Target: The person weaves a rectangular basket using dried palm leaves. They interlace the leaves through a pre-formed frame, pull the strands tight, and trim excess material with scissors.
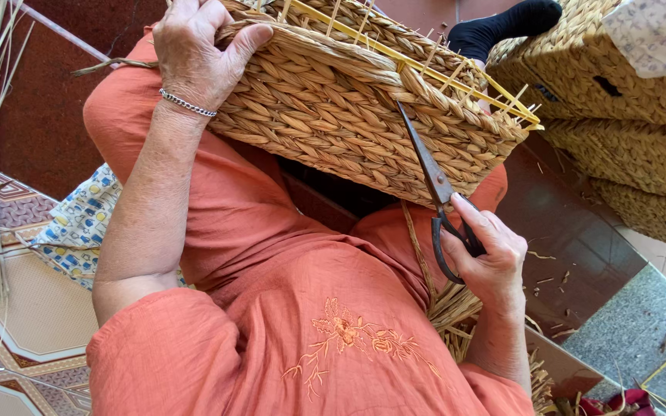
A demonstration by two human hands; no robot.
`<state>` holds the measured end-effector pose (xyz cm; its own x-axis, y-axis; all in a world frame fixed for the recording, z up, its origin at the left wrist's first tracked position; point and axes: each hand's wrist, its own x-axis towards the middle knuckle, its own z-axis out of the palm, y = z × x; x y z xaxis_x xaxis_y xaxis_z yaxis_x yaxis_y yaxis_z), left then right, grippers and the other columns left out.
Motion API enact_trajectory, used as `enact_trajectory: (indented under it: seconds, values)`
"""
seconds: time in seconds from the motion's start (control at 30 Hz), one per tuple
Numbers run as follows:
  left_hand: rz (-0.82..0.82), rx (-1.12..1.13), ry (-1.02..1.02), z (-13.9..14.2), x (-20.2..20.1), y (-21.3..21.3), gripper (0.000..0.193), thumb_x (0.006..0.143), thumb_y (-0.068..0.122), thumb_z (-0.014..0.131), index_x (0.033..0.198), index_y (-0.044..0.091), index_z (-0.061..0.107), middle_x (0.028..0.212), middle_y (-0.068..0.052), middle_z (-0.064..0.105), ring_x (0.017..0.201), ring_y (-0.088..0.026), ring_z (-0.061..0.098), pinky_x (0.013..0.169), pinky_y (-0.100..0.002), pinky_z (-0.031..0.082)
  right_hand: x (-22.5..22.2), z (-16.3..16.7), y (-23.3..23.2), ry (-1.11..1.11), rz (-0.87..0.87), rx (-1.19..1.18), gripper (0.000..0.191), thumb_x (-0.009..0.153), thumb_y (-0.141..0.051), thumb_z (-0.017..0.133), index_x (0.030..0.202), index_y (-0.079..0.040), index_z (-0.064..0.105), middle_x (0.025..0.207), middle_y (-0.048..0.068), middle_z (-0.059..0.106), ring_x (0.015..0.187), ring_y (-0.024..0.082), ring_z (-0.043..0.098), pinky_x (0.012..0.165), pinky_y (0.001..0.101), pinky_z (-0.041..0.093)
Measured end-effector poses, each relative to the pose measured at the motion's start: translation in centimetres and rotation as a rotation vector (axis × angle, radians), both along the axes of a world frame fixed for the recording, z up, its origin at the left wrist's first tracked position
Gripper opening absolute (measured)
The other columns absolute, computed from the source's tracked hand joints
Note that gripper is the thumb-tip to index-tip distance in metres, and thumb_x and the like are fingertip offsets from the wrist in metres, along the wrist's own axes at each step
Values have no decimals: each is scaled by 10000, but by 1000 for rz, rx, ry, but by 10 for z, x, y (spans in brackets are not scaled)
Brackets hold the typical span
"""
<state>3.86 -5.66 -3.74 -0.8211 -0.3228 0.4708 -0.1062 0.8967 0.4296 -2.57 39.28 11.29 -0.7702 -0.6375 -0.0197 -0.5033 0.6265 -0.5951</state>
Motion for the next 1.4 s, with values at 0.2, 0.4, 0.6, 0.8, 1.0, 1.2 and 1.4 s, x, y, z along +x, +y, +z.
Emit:
enact_trajectory:
  seconds: [0.2,0.4,0.6,0.8,1.0,1.2,1.4]
  values:
    - [7,29,-28,-2,0,0,573,965,582,714,753,64,597,879,-94,562,847,-273,616,724,-443,497,-5,6,-9,-22,10,39,514,817,-14,818,1317,-57,705,812,69,628,638,144,571,617,291,474]
    - [-13,35,7,1,2,2,542,976,545,728,792,51,604,944,-102,574,889,-292,617,753,-443,500,-9,11,-10,52,72,92,521,817,-61,832,1321,-81,699,892,83,688,667,168,622,639,300,511]
    - [-21,75,20,5,1,5,529,982,521,728,808,40,595,970,-110,606,887,-294,626,759,-446,504,-9,27,-24,248,116,275,478,855,-164,829,1317,-135,711,945,60,726,728,206,693,610,337,529]
    - [-23,14,37,7,-1,5,497,985,499,727,821,49,593,1060,-103,637,946,-287,643,806,-434,521,0,28,-54,422,145,483,489,855,-254,832,1312,-132,705,891,88,678,591,223,636,482,371,489]
    - [-27,65,7,8,-1,3,455,992,497,787,914,59,694,1098,-93,627,949,-256,646,789,-411,524,1,44,-46,237,119,264,493,874,-192,831,1337,-101,691,916,95,717,701,190,682,597,328,535]
    - [14,28,-46,3,-5,2,473,955,500,754,854,46,670,1015,-79,583,936,-250,620,778,-418,517,8,48,32,-114,-248,-67,522,869,61,729,1381,-19,670,967,82,745,667,66,634,579,192,481]
    - [48,-15,-49,2,-1,7,453,969,462,769,848,40,657,985,-85,577,984,-280,602,823,-435,499,-30,-68,98,24,-751,-395,458,994,50,795,1409,51,601,1024,83,723,881,91,710,789,208,600]
